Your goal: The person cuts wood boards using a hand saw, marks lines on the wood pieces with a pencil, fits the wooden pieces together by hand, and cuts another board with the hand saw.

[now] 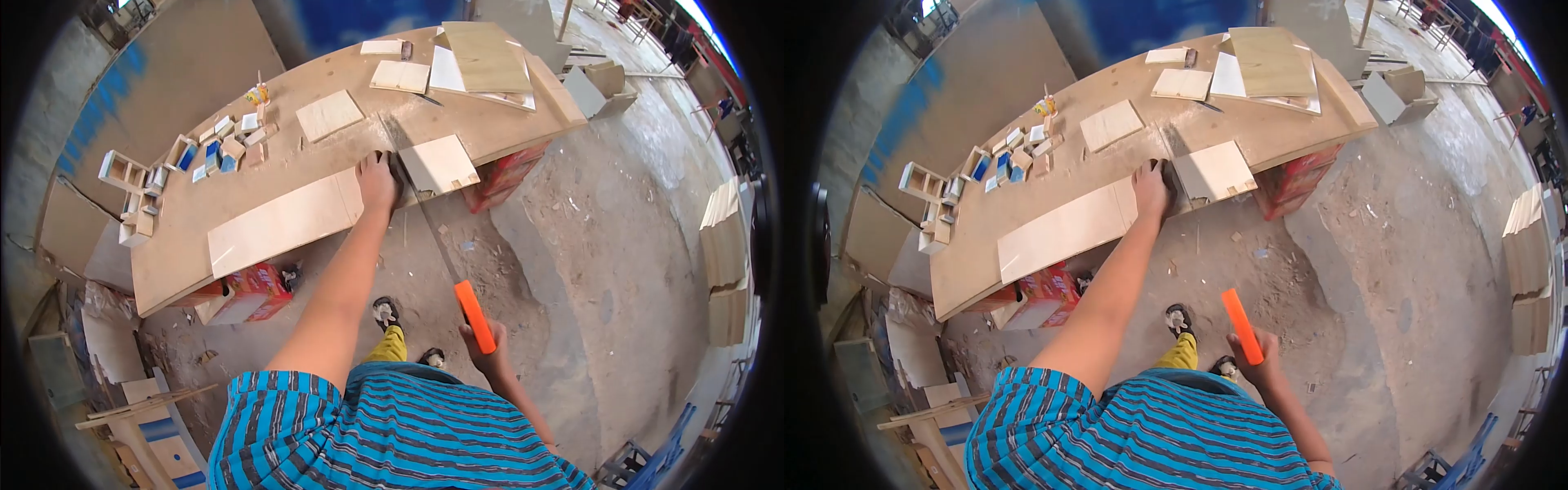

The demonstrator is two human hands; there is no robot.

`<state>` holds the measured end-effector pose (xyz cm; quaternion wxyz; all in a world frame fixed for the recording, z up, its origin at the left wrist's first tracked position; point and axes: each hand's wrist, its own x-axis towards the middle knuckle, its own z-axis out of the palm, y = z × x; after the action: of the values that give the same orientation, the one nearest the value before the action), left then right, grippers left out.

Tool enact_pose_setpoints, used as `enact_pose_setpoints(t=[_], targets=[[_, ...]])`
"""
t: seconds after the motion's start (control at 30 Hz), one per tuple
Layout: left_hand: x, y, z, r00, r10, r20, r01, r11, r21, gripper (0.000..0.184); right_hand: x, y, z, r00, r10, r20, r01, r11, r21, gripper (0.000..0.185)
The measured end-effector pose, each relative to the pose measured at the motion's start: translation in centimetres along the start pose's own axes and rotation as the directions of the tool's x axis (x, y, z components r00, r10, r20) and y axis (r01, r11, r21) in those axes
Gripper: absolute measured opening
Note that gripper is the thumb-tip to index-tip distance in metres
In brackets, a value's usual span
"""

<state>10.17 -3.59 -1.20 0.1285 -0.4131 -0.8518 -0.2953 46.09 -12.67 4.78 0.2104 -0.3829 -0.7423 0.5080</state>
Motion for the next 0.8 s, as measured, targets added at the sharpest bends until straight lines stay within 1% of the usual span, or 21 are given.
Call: enact_pose_setpoints(t=[0.03, 0.13, 0.17, 0.27, 0.3, 0.4, 0.43, 0.53, 0.57, 0.67, 0.77, 0.8], targets=[[0.0, 0.1, -0.2, 1.0, -0.011, 0.004, 0.011, 1.0, -0.007, 0.037, 0.2, -0.6, 0.3, 0.997, -0.073, -0.014, 0.071, 0.995, -0.075, 0.026], [0.2, 0.6, -0.6, 1.0, -0.031, 0.003, 0.031, 0.999, -0.026, 0.036, 0.5, -0.6, 0.9, 0.995, -0.096, -0.011, 0.095, 0.991, -0.095, 0.026], [0.2, 0.7, -0.8, 0.999, -0.032, 0.003, 0.032, 0.999, -0.028, 0.035, 1.0, -0.7, 0.9, 0.994, -0.113, -0.013, 0.11, 0.985, -0.133, 0.027], [0.0, 0.2, -0.3, 1.0, -0.021, -0.001, 0.021, 0.998, -0.056, 0.031, 5.8, 0.0, 2.5, 0.999, -0.019, -0.037, 0.022, 0.997, 0.077, 0.029], [0.2, -0.1, -0.3, 1.0, -0.014, -0.009, 0.013, 0.998, -0.068, 0.03, 7.0, 0.2, 3.2, 0.998, -0.053, -0.046, 0.056, 0.996, 0.068, 0.03], [0.4, 0.4, -0.6, 0.998, -0.061, -0.032, 0.059, 0.996, -0.061, 0.028, 9.6, 0.4, 4.2, 0.987, -0.148, -0.057, 0.151, 0.988, 0.036, 0.03], [0.4, 0.6, -0.6, 0.993, -0.045, -0.106, 0.038, 0.997, -0.074, 0.03, 9.4, 0.7, 4.3, 0.986, -0.155, -0.056, 0.156, 0.987, 0.024, 0.029], [0.1, 0.9, -0.9, 0.981, -0.044, -0.19, 0.026, 0.995, -0.096, 0.029, 8.2, 1.6, 3.6, 0.99, -0.134, -0.039, 0.134, 0.991, 0.008, 0.028], [0.3, 0.8, -0.9, 0.985, -0.047, -0.165, 0.03, 0.995, -0.1, 0.028, 8.1, 1.7, 3.4, 0.992, -0.126, -0.03, 0.127, 0.992, 0.006, 0.027], [0.3, 0.4, -0.6, 0.993, -0.058, -0.101, 0.047, 0.993, -0.107, 0.027, 7.9, 1.5, 3.0, 0.997, -0.078, -0.021, 0.079, 0.993, 0.083, 0.027], [0.7, 0.1, -0.6, 0.995, -0.057, -0.076, 0.049, 0.994, -0.097, 0.026, 8.7, -0.9, 3.5, 0.993, -0.115, -0.036, 0.116, 0.993, 0.025, 0.027], [0.7, 0.1, -0.5, 0.995, -0.063, -0.072, 0.055, 0.993, -0.106, 0.026, 8.8, -1.0, 3.7, 0.991, -0.125, -0.043, 0.126, 0.991, 0.032, 0.027]])
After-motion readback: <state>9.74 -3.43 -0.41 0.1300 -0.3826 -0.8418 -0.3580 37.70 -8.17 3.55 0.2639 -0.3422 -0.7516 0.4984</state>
